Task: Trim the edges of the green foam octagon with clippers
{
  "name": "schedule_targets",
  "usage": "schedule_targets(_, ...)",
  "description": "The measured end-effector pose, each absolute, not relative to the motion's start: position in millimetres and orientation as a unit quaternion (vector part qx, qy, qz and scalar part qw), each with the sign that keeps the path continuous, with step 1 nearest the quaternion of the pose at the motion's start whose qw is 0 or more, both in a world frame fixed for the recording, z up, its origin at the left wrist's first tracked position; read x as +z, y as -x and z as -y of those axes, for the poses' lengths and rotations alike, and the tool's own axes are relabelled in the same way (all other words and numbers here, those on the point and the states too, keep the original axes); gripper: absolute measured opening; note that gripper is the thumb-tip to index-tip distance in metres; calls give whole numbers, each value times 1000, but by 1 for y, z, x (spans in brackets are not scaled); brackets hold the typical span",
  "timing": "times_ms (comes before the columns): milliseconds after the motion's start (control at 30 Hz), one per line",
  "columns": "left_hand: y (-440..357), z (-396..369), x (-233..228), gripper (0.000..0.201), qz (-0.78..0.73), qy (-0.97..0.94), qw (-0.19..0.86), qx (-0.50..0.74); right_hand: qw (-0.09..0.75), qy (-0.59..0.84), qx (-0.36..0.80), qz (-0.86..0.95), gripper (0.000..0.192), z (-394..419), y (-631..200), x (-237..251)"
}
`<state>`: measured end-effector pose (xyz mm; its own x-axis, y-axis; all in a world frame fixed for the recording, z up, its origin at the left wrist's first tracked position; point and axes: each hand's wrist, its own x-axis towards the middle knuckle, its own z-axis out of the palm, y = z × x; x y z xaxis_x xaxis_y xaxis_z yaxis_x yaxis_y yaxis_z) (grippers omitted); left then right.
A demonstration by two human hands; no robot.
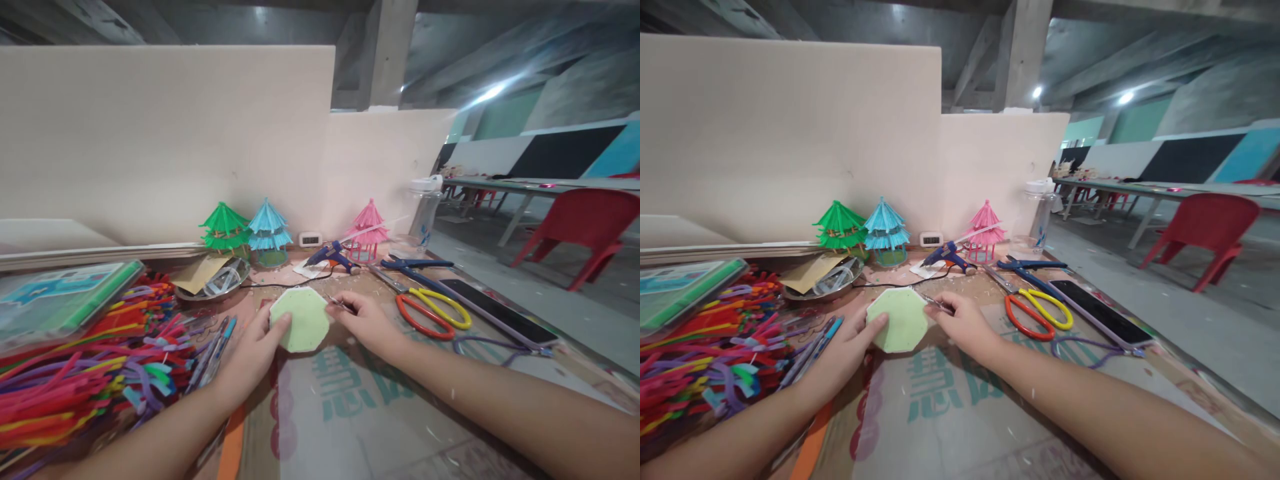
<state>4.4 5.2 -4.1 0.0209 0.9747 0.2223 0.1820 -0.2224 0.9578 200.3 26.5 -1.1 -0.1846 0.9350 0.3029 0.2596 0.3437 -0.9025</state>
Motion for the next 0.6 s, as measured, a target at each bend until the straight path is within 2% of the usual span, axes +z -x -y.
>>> schedule_targets(200,-5,-6,0,38,-480,-667,336,461,469,421,326,704,20,-26,-200,-5)
schedule_targets(367,-1,-5,0,32,-498,-688,255,462,509,373,237,739,27,-23,-204,-7)
schedule_targets(600,0,0,-3,29,-508,-678,239,474,505,390,184,748,26,-24,-204,-7)
